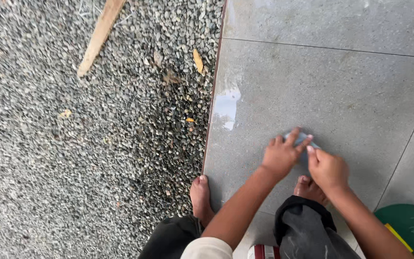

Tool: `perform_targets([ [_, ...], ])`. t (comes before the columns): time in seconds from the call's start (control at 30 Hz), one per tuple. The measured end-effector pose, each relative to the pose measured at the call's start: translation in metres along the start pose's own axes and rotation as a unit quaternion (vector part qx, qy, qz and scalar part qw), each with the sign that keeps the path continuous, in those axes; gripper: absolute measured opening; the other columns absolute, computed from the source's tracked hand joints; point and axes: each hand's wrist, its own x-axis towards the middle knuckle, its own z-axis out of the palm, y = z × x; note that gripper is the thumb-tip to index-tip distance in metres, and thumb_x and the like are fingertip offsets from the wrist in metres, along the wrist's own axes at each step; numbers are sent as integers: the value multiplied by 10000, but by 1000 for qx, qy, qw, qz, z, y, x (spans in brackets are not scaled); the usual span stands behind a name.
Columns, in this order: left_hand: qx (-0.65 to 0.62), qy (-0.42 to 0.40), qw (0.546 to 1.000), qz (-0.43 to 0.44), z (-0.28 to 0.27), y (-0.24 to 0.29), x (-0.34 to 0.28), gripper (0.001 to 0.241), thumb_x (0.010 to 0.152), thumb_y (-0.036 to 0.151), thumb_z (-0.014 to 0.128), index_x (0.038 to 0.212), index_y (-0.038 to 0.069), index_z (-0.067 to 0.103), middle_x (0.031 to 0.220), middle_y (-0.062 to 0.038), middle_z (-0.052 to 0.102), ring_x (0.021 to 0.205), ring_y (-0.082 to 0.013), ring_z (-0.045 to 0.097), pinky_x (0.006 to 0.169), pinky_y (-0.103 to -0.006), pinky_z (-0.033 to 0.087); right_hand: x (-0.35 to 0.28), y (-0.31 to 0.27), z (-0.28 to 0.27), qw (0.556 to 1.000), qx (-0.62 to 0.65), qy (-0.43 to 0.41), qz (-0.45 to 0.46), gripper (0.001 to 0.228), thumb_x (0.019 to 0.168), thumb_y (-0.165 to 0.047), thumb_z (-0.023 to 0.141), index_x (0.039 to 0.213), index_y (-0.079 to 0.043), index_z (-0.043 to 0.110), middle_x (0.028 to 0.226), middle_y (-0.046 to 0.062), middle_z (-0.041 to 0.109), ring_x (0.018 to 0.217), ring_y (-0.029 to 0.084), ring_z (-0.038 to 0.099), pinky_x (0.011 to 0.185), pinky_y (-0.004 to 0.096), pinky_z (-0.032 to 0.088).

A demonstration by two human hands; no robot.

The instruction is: The person sands the surface of floor tiles using a sanding block by hand, applying pressure in a repetitive motion while crouching on the floor near a bucket.

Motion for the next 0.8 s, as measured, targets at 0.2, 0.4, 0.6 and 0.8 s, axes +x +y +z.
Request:
perform_targets([
  [0.2, -22, 3, 999, -35, -48, -103, 10, 546, 889, 195, 747, 1404, 329, 623, 1607, -114, 421, 1035, -370, 724, 888, -511, 606, 89, -100, 7, 992, 49, 65, -94, 316, 935, -250, 734, 662, -140, 618, 464, 100, 542, 516, 346, 664, 481, 397, 494],
  [0.4, 77, 54, 990, -108, -93, -176, 27, 810, 815, 269, 832, 1535, 363, 471, 1568, -83, 414, 952, -391, 742, 814, -486, 644, 157, -178, 23, 985, 42, 85, -141, 385, 948, -464, 602, 685, -191, 665, 467, 76, 601, 539, 344, 712, 595, 493, 560],
  [0.6, 18, -3, 999, -26, -9, -50, 1, 816, 762, 399, 866, 1496, 406, 507, 1547, -80, 499, 1000, -366, 744, 807, -462, 649, 21, -32, 25, 991, 32, 72, -110, 351, 912, -292, 726, 622, -157, 582, 449, 116, 520, 504, 377, 646, 528, 460, 508],
  [0.8, 20, 10, 1000, 22, -21, -51, 2, 659, 833, 291, 807, 1431, 432, 570, 1459, -4, 590, 968, -260, 771, 781, -392, 647, 6, -23, 43, 994, -1, 83, -75, 465, 986, -307, 732, 584, -168, 544, 445, 118, 486, 511, 385, 624, 557, 441, 506],
])
